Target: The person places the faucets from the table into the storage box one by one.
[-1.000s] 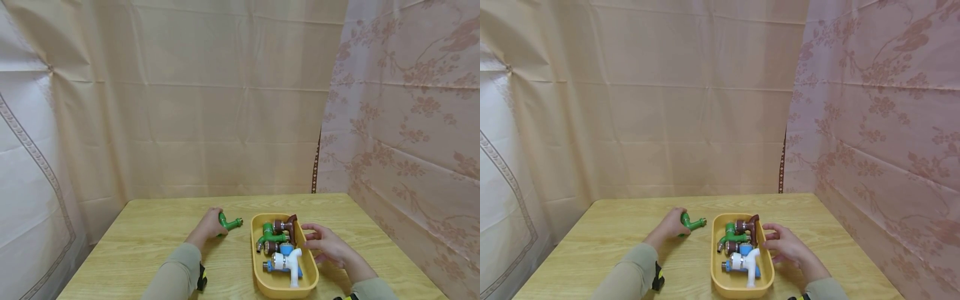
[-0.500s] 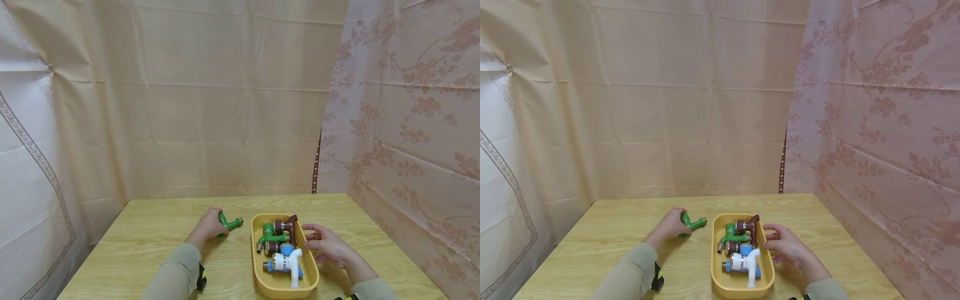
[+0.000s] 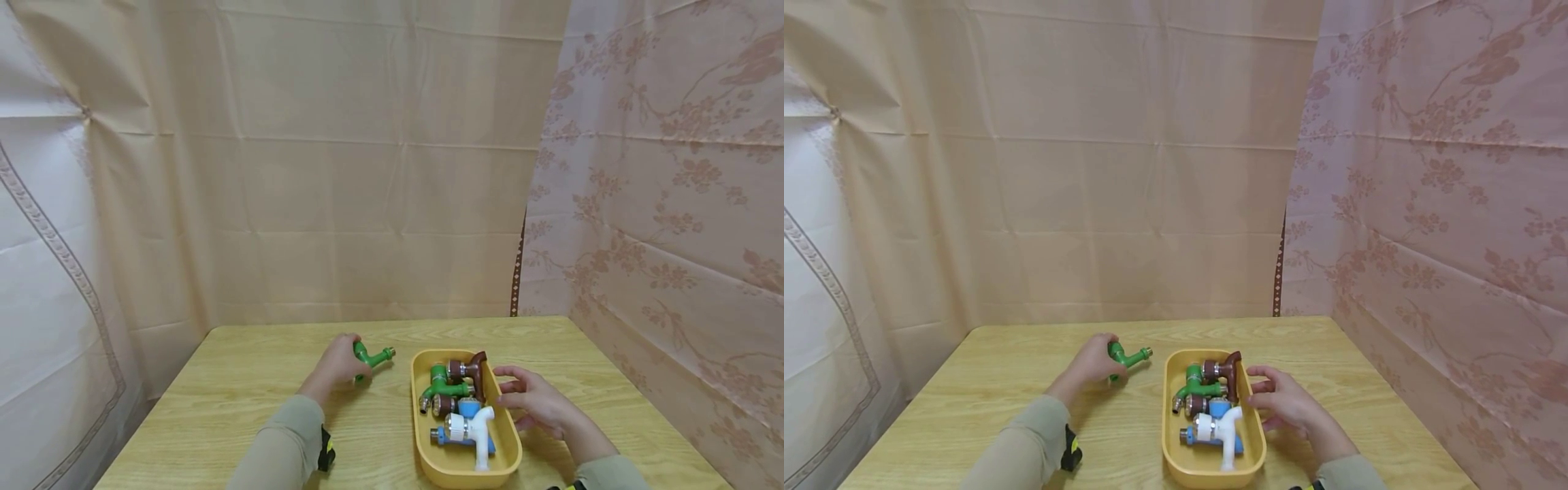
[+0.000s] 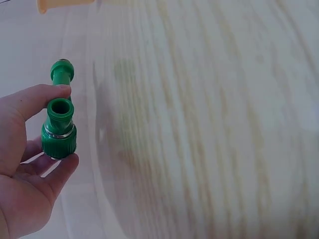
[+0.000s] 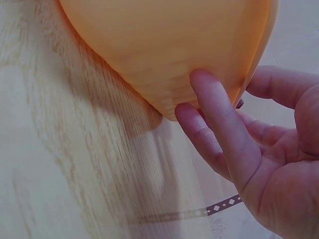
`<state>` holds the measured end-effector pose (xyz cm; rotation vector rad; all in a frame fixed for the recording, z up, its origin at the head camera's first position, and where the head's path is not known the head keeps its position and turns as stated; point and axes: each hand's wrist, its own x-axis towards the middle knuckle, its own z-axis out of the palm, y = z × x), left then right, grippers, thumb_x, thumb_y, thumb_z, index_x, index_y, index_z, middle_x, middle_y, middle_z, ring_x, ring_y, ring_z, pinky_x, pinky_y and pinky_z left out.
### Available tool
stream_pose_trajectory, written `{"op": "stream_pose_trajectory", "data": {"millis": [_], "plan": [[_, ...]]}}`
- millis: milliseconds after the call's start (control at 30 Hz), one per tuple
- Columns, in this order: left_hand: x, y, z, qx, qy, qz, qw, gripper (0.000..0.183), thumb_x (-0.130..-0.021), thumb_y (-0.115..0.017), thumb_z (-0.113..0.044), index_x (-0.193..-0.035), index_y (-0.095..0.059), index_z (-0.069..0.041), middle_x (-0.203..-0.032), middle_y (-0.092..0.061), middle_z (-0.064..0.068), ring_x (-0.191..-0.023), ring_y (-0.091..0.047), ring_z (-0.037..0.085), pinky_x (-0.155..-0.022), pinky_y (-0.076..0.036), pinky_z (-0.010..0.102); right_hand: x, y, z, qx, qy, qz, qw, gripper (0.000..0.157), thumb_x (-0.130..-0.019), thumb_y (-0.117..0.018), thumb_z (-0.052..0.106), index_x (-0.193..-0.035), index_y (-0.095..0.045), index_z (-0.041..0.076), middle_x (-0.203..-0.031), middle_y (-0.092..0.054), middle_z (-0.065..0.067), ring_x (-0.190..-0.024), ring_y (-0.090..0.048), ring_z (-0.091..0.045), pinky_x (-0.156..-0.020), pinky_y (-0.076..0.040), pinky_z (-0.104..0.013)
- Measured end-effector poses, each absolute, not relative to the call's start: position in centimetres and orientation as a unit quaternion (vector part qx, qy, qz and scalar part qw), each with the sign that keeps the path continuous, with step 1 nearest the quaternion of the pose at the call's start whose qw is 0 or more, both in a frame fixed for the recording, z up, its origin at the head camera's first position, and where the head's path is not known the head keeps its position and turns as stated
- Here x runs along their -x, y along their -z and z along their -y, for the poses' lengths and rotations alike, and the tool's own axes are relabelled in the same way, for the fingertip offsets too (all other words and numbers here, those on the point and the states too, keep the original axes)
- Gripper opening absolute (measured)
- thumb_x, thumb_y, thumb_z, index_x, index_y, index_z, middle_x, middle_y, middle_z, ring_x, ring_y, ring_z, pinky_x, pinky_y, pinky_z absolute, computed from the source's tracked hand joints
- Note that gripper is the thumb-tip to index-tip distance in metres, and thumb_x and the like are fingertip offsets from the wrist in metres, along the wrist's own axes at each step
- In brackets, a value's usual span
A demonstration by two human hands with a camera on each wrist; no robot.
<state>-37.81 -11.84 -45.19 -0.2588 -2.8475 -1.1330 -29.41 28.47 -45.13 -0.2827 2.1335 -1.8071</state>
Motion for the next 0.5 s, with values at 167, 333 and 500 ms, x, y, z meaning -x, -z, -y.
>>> {"op": "stream_pose_trajectory", "data": {"millis": [167, 333, 500], "plan": [[37.9, 44.9, 11.8, 0.080, 0.386, 0.918, 0.038, 0.078, -0.071, -0.090, -0.011, -0.137, -0.054, 0.007, -0.119, -0.053, 0.017, -0.090, -0.057, 0.023, -0.077, -0.056, 0.035, 29.3, 45.2, -28.5, 0.101, 0.635, -0.748, 0.167, 0.067, -0.097, -0.065, 0.004, -0.152, -0.027, -0.004, -0.132, -0.053, -0.030, -0.098, -0.067, -0.031, -0.062, -0.060, -0.045], [38.1, 44.5, 11.7, 0.084, 0.375, 0.922, 0.053, 0.076, -0.073, -0.091, -0.015, -0.137, -0.055, 0.005, -0.125, -0.054, 0.017, -0.093, -0.057, 0.022, -0.081, -0.055, 0.037, 29.4, 45.2, -28.6, 0.100, 0.631, -0.751, 0.167, 0.067, -0.097, -0.065, 0.005, -0.152, -0.028, -0.004, -0.132, -0.054, -0.029, -0.097, -0.068, -0.031, -0.061, -0.059, -0.044], [37.9, 43.8, 11.4, 0.093, 0.371, 0.922, 0.062, 0.072, -0.074, -0.092, -0.017, -0.134, -0.057, 0.003, -0.125, -0.054, 0.017, -0.094, -0.057, 0.023, -0.081, -0.054, 0.039, 29.4, 45.1, -28.7, 0.097, 0.630, -0.752, 0.167, 0.066, -0.097, -0.065, 0.005, -0.152, -0.028, -0.004, -0.132, -0.054, -0.030, -0.098, -0.068, -0.031, -0.062, -0.060, -0.044]]}}
